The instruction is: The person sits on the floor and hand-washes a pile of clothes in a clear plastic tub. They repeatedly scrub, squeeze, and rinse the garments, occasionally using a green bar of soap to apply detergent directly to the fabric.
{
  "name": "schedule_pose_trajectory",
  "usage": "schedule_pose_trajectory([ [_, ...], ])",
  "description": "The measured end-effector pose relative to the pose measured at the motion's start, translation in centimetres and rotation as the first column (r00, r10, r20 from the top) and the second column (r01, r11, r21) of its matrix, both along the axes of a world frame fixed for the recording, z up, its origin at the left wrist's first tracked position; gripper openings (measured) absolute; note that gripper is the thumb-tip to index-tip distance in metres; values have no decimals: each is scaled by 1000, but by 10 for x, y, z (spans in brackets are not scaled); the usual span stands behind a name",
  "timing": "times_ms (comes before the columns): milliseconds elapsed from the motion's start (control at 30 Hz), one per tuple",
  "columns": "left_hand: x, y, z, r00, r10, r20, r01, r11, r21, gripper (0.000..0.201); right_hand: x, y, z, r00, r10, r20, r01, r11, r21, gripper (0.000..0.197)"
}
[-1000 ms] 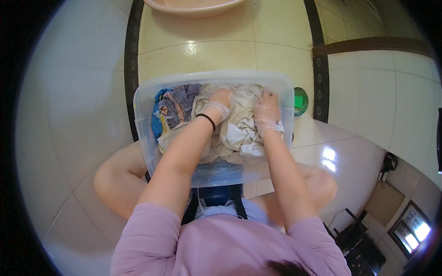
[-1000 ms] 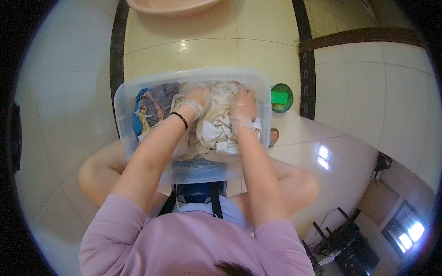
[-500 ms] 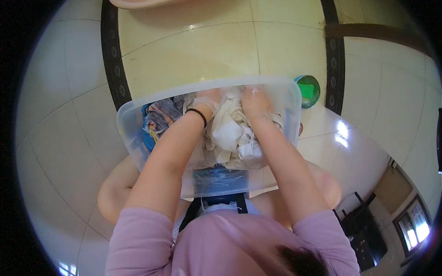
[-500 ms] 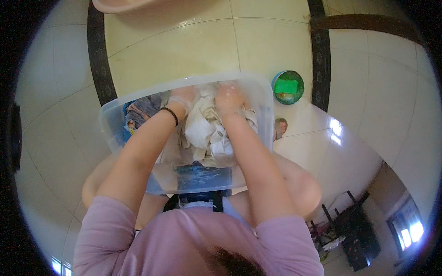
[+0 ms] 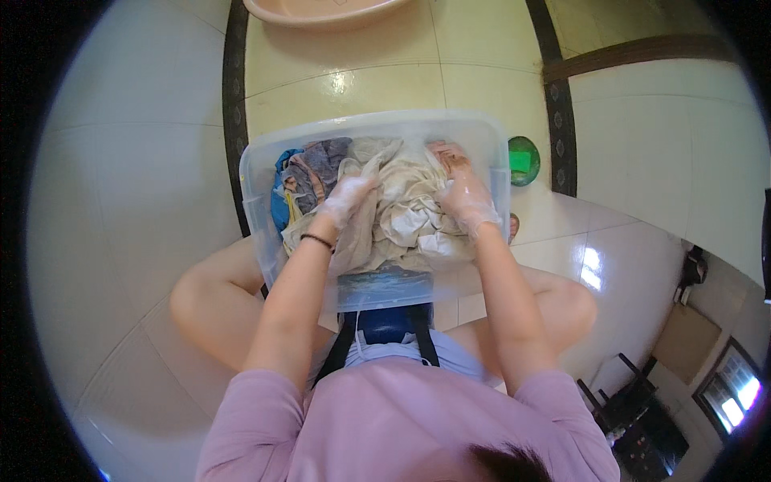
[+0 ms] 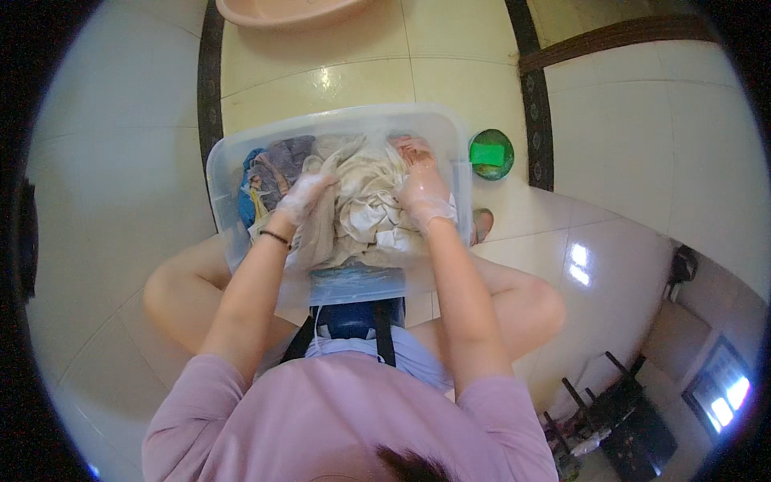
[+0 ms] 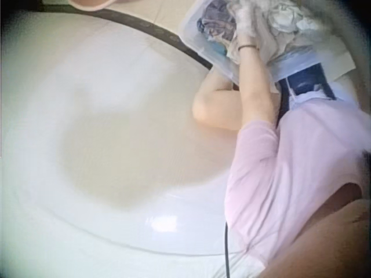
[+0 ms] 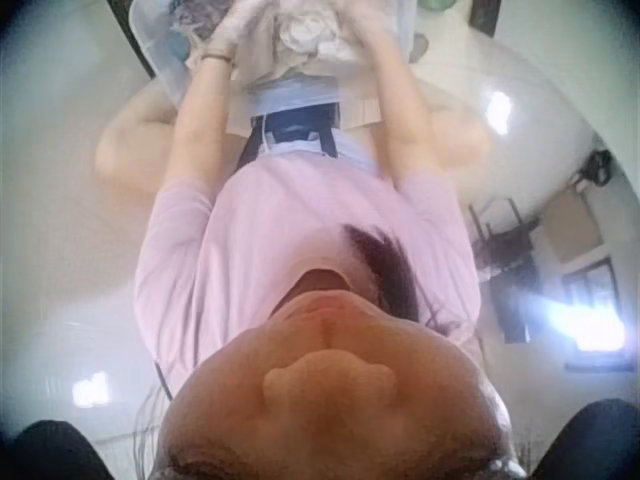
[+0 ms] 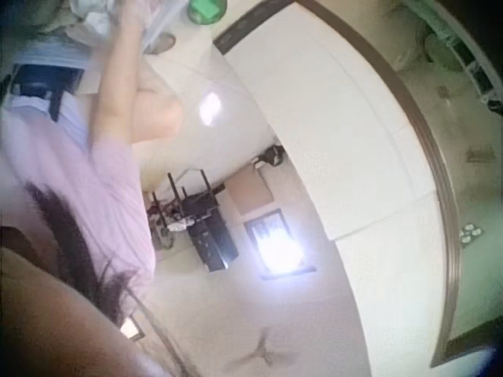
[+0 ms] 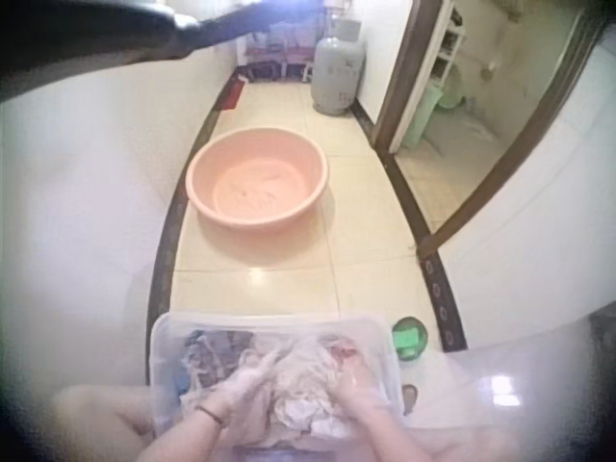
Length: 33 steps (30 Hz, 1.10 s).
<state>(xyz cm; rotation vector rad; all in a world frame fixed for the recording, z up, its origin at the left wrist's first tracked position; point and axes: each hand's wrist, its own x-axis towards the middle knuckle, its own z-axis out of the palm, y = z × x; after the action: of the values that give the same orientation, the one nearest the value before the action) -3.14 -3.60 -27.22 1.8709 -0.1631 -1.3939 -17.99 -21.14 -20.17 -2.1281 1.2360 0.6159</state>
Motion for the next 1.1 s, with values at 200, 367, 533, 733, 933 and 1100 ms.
schedule_pose_trajectory([
  [200, -48, 2, 35, 381, 429, -819, -898, 383, -217, 34, -29, 15, -38, 314, -717, 622, 206, 691, 693, 20],
  [367, -59, -3, 36, 624, 413, -663, -688, 693, -216, 31, -18, 115, 8, 492, -103, 865, 14, 994, 111, 18],
  [533, -92, 33, -7, 723, 96, -684, -593, 596, -542, 22, -21, 144, 27, 498, 47, 866, 57, 995, -86, 16],
  [733, -74, 29, 39, 898, 366, -244, -425, 866, -265, 24, 17, 85, 5, 583, -173, 794, 374, 925, -74, 14],
  [933, -6, -2, -2, 791, 281, 544, -208, 959, -193, 53, 18, 4, -42, 700, -45, 713, 432, 821, -373, 31],
  [1100, -9, -49, -6, 715, -150, 683, -66, 958, 280, 52, 47, 38, -78, 965, -50, 259, 192, 806, -560, 76],
])
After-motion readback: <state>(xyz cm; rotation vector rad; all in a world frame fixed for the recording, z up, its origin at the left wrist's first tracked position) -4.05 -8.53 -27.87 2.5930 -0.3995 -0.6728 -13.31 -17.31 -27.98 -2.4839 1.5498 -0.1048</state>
